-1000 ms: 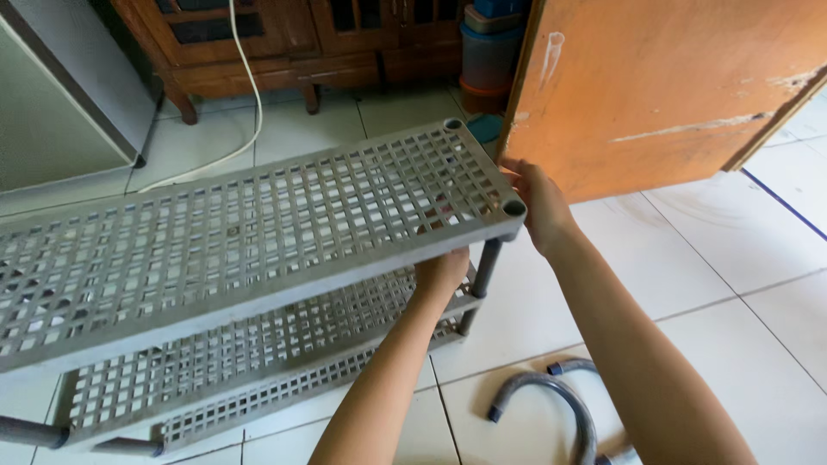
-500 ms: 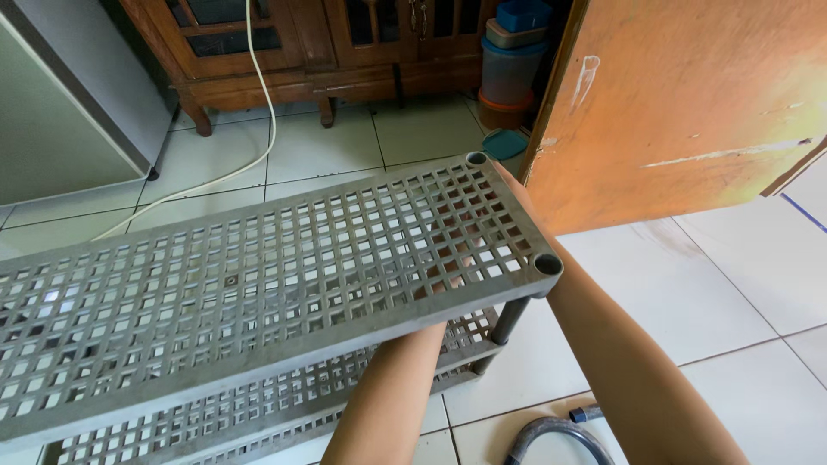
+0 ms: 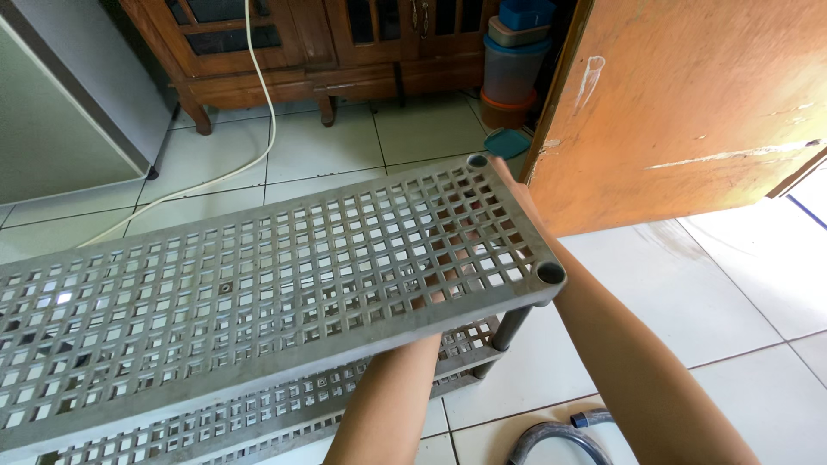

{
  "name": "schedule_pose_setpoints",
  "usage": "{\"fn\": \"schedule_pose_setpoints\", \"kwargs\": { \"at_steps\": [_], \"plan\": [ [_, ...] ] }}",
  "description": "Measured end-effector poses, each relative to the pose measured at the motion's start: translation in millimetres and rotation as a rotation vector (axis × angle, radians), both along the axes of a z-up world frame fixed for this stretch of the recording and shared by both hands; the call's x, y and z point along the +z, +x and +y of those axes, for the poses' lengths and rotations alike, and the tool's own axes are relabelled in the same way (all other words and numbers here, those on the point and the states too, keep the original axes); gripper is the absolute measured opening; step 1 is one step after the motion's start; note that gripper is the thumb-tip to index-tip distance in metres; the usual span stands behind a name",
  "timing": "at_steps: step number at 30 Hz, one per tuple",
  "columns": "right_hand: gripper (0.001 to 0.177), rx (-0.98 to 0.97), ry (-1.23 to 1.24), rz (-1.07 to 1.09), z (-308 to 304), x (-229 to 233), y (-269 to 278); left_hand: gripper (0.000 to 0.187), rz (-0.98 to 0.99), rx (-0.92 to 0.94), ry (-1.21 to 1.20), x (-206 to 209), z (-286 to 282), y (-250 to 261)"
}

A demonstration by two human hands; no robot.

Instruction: The person disassembles a three-tier plastic shelving unit by removing curved handles and vertical support poles, then reassembles it by inserting the poles and placing the shelves back in order.

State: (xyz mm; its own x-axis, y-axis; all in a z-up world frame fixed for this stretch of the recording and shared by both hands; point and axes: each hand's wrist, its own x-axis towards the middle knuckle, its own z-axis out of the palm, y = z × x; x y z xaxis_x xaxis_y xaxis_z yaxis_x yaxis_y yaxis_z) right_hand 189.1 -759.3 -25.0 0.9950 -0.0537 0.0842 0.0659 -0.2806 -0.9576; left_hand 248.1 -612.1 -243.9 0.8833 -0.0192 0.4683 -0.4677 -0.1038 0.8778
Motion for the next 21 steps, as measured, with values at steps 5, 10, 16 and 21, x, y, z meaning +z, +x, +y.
{"fn": "schedule_pose_setpoints", "kwargs": {
  "at_steps": [5, 10, 16, 21],
  "plan": [
    [0.047, 0.107, 0.206, -0.098, -4.4, -6.2, -5.7, 0.045, -0.01, 0.011, 0.005, -0.4, 3.7, 5.5],
    [0.051, 0.125, 0.223, -0.184, -4.8, -11.1, -0.1, 0.045, -0.013, 0.021, 0.01, 2.7, 12.8, 1.9],
    [0.057, 0.152, 0.254, -0.253, -20.2, -38.3, -0.3, 0.045, -0.003, 0.021, 0.017, 1.4, 12.3, -5.1],
    [0.06, 0.006, 0.019, -0.267, -61.3, -54.4, -0.4, 0.045, -0.02, 0.006, 0.018, 16.1, 14.7, -5.2]
  ]
}}
